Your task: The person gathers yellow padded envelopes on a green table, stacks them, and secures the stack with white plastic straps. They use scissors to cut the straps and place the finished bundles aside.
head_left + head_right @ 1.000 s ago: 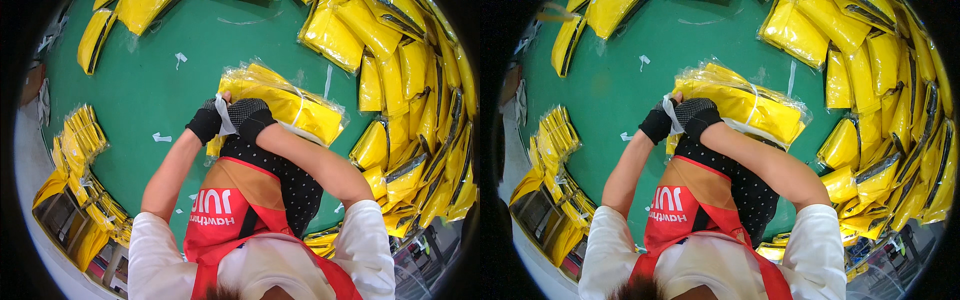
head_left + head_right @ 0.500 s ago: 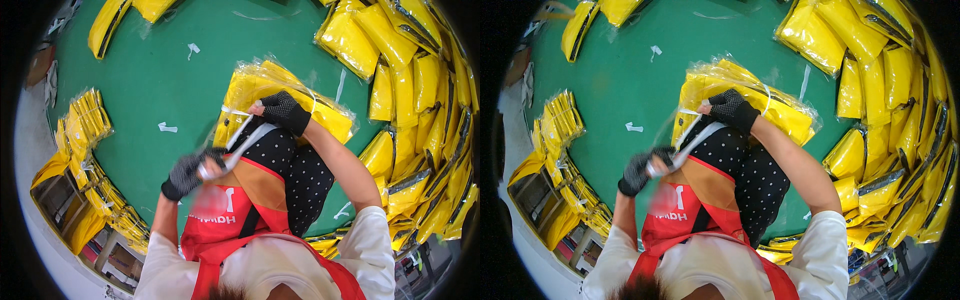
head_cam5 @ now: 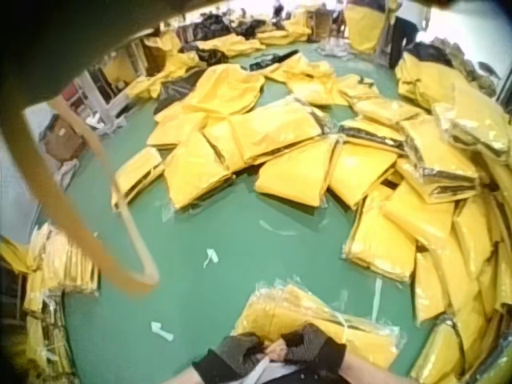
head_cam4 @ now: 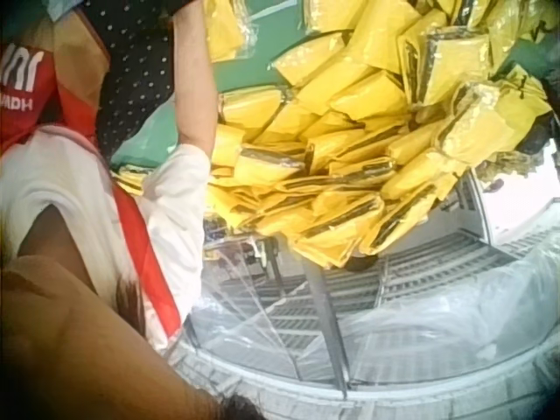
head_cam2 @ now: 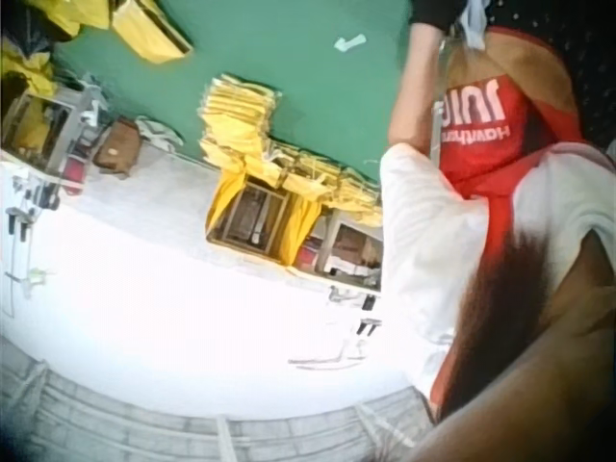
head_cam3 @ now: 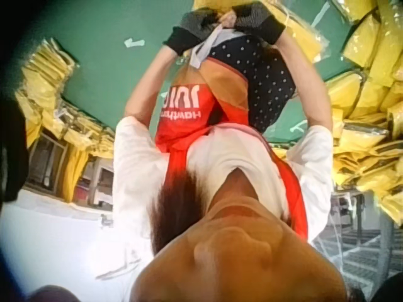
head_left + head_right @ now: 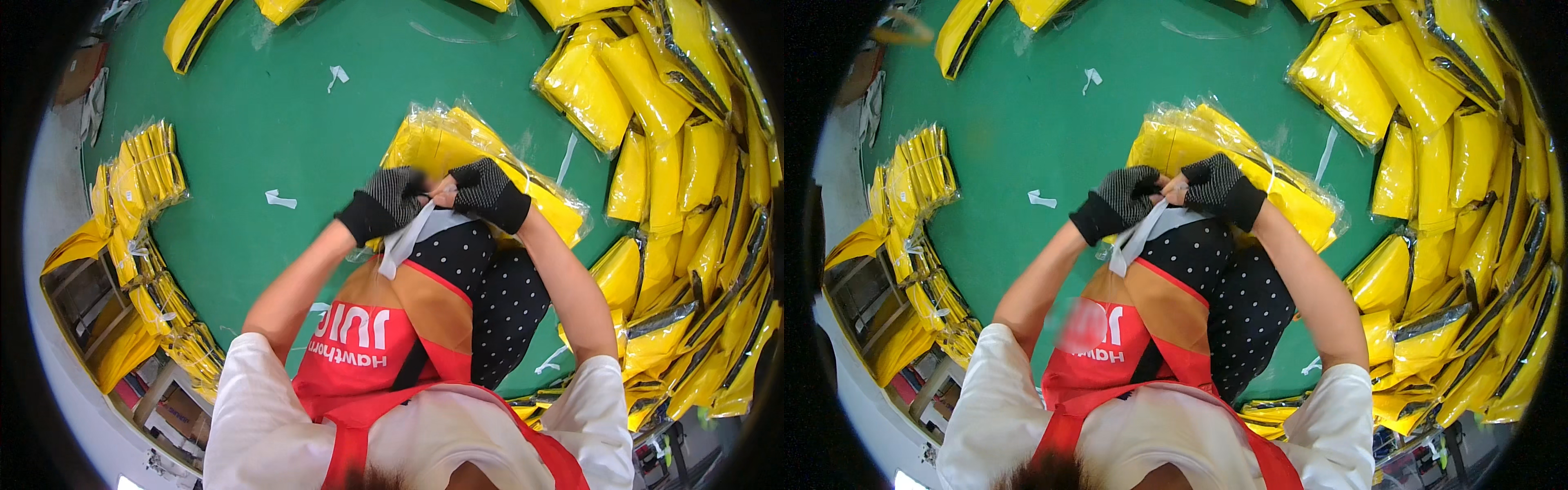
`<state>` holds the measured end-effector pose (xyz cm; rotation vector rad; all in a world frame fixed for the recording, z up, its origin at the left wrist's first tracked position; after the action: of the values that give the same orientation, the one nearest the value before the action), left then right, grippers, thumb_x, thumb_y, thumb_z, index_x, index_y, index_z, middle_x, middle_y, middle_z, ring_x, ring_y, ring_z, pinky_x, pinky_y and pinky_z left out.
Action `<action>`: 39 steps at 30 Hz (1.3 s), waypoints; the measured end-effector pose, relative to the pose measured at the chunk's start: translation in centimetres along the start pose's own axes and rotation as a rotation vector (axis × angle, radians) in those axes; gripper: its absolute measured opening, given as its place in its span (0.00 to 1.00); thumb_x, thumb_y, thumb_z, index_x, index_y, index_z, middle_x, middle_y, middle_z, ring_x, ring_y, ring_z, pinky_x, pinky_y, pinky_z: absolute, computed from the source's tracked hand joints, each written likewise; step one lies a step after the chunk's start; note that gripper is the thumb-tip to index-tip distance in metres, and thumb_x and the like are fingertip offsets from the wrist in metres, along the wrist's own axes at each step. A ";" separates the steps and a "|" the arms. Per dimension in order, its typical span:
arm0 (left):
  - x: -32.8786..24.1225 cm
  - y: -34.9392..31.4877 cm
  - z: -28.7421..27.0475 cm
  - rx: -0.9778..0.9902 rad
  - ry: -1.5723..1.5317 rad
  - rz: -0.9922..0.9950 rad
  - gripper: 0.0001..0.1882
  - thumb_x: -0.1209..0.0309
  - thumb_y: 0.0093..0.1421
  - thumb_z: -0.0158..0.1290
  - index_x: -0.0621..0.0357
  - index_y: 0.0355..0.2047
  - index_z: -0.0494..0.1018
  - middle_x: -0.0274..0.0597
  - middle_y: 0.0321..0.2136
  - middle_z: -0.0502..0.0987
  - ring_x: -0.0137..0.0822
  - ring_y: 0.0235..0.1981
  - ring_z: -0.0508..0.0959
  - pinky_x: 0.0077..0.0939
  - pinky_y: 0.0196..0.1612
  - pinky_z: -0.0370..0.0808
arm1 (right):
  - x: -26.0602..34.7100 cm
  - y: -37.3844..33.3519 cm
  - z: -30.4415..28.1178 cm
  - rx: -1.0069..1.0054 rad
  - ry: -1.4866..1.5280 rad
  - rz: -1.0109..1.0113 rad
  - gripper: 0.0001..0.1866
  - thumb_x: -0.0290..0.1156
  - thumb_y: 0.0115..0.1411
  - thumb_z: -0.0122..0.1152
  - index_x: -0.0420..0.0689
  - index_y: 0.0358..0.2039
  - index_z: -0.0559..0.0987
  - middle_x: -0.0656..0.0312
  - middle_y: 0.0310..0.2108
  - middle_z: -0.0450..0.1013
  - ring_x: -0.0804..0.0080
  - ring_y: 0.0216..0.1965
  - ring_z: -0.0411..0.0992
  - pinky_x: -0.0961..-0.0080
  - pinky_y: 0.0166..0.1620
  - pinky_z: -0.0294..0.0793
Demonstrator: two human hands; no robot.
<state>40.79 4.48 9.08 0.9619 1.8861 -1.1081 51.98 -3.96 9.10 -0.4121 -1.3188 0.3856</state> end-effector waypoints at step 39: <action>-3.3 -1.1 -3.4 -0.306 0.584 0.120 0.15 0.68 0.46 0.55 0.62 0.34 0.71 0.52 0.32 0.73 0.48 0.34 0.73 0.32 0.38 0.72 | 2.3 -0.7 2.1 -0.175 -1.247 -0.505 0.07 0.32 0.44 0.54 0.43 0.23 0.75 0.57 0.19 0.71 0.59 0.23 0.71 0.65 0.27 0.71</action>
<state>40.61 6.41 13.50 1.2881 2.3288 -0.4665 50.41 -3.28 11.79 0.0945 -2.6048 0.0583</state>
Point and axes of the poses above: each hand's wrist, its own y-axis towards the middle knuckle, its own z-axis out of the palm, x = y × z, the point moved 6 cm from there along y, towards the middle knuckle
